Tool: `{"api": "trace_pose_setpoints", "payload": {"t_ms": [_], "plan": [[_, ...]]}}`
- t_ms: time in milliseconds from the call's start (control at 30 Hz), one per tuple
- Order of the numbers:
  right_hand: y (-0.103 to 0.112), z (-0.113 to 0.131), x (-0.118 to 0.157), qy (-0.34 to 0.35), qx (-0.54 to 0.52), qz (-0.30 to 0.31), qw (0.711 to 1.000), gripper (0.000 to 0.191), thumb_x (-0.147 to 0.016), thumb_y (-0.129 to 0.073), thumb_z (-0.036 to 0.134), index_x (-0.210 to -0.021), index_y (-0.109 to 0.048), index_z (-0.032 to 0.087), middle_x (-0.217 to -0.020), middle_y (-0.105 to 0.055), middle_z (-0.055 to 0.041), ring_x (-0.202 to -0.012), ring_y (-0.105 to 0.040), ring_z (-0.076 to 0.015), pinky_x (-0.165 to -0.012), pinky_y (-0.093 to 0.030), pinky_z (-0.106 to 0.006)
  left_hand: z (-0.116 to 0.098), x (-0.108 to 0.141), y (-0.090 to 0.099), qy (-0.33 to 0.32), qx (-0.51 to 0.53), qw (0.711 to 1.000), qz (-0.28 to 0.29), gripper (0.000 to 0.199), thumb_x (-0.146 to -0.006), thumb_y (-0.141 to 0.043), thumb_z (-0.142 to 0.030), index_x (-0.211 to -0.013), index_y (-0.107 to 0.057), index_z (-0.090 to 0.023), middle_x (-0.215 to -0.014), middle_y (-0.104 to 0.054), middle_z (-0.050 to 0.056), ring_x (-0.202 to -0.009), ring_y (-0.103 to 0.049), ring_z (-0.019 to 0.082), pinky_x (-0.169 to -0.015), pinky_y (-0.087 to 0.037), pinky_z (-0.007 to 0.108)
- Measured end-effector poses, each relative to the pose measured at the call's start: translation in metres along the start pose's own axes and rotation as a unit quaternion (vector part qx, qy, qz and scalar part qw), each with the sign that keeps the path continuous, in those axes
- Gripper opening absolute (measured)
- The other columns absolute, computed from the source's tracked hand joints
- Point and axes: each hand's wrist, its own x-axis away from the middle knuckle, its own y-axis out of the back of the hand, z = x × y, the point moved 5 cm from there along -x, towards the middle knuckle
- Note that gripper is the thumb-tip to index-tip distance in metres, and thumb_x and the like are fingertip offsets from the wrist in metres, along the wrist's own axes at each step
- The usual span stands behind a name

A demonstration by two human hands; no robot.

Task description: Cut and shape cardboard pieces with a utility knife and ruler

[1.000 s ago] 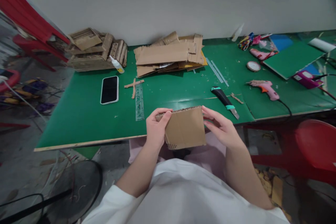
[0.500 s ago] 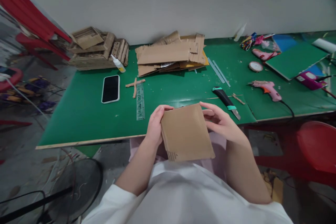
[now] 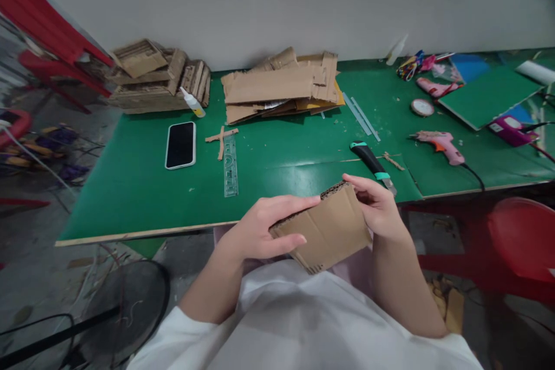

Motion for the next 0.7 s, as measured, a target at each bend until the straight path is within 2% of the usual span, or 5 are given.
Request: {"api": "trace_pose_setpoints", "payload": {"t_ms": [133, 300, 533, 700], "plan": [[0.005, -0.002, 0.004, 0.043, -0.003, -0.005, 0.999, 0.036, -0.075, -0.069, 0.022, -0.106, -0.066, 0.041, -0.094, -0.07, 0.0019, -0.079, -0.066, -0.0128, -0.063, -0.054, -0.024, -0.003, 0.0, -0.003, -0.005, 0.004, 1.0, -0.015, 0.048, -0.085, -0.056, -0.024, -0.131, -0.046, -0.028, -0.113, -0.064, 0.004, -0.094, -0.062, 0.018, -0.08, -0.048, 0.027], [0.007, -0.003, 0.008, 0.071, 0.004, -0.002, 0.997, 0.038, -0.074, -0.069, 0.019, -0.106, -0.066, 0.039, -0.091, -0.068, -0.0001, -0.077, -0.064, -0.015, -0.063, -0.052, -0.029, -0.005, 0.0, -0.009, -0.014, 0.008, 0.999, -0.04, 0.044, -0.085, -0.055, -0.018, -0.128, -0.049, -0.026, -0.108, -0.065, 0.005, -0.094, -0.061, 0.017, -0.081, -0.049, 0.029], [0.003, 0.013, 0.011, 0.146, 0.028, 0.043, 0.988, 0.044, -0.076, -0.066, 0.017, -0.114, -0.062, 0.04, -0.091, -0.068, -0.0009, -0.079, -0.064, -0.0182, -0.066, -0.051, -0.035, -0.015, 0.001, -0.01, -0.087, -0.004, 0.994, -0.069, 0.05, -0.083, -0.057, -0.019, -0.132, -0.045, -0.023, -0.105, -0.066, 0.009, -0.089, -0.063, 0.017, -0.075, -0.052, 0.028], [-0.001, 0.025, 0.009, 0.185, 0.02, 0.054, 0.981, 0.038, -0.079, -0.063, 0.02, -0.113, -0.064, 0.038, -0.091, -0.071, -0.0017, -0.077, -0.066, -0.02, -0.062, -0.053, -0.036, -0.025, 0.0, -0.01, -0.119, -0.033, 0.991, -0.06, 0.046, -0.084, -0.057, -0.018, -0.129, -0.049, -0.019, -0.112, -0.064, 0.013, -0.1, -0.063, 0.018, -0.08, -0.054, 0.028]]}}
